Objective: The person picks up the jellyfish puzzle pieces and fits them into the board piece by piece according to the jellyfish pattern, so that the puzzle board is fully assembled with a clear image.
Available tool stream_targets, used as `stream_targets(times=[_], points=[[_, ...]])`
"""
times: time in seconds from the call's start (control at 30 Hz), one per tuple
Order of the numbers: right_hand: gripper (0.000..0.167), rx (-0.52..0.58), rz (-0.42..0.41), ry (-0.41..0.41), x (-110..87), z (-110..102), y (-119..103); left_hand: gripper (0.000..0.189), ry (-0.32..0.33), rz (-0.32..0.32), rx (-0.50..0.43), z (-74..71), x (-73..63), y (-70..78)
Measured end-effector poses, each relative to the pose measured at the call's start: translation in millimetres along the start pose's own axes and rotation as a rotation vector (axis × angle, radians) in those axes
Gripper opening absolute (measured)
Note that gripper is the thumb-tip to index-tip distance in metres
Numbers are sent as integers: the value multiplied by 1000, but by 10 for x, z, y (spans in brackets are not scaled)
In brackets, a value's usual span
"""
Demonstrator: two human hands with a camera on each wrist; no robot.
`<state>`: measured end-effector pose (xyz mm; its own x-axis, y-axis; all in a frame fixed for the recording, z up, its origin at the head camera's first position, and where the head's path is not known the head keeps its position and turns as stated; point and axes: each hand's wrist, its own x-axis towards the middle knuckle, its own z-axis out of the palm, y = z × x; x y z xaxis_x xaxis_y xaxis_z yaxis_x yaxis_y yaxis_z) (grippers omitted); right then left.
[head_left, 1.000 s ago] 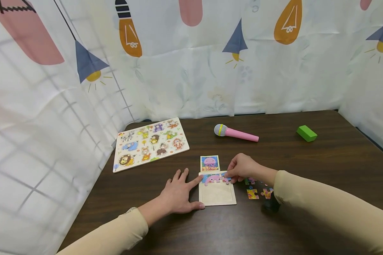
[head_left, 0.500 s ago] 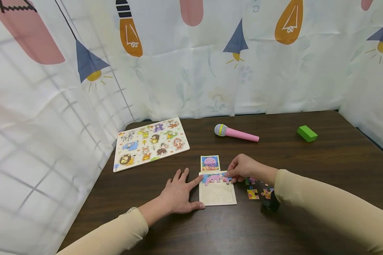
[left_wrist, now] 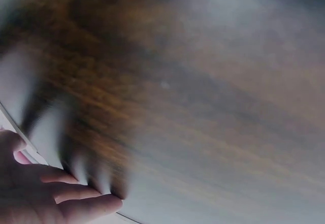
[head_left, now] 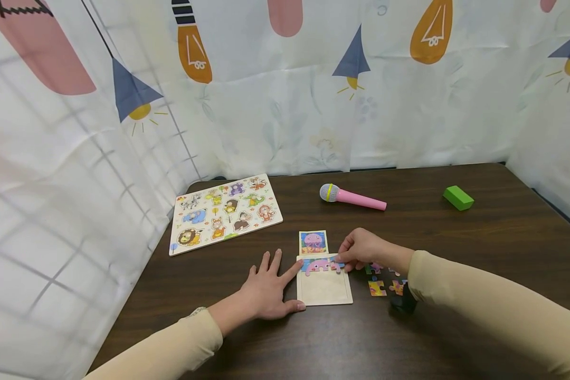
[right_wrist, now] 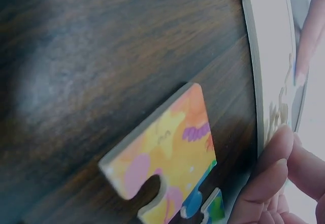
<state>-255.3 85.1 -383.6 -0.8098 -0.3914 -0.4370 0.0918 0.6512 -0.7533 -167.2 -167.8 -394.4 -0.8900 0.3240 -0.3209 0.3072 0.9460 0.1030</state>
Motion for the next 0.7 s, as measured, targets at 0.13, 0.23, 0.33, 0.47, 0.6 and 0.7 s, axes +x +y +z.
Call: stream_targets(times=[0.13, 0.23, 0.33, 0.47, 0.6, 0.7], points=[[15, -21, -15, 17, 26, 23, -16, 89, -10, -6, -4, -3, -1, 0], [15, -48, -22, 38, 45, 40, -26, 89, -11, -4, -8, 1, 6, -13], [15, -91, -27, 49, 51, 50, -47, 89, -11, -4, -12, 7, 14, -22], [16, -143, -13, 49, 34, 57, -96, 89, -8, -5, -17, 11, 10, -19], [16, -159, 10, 43, 12, 60, -144, 89, -2, -5, -16, 6, 5, -12], [16, -162, 24, 41, 11, 59, -163, 89, 0, -3, -14, 10, 11, -18]])
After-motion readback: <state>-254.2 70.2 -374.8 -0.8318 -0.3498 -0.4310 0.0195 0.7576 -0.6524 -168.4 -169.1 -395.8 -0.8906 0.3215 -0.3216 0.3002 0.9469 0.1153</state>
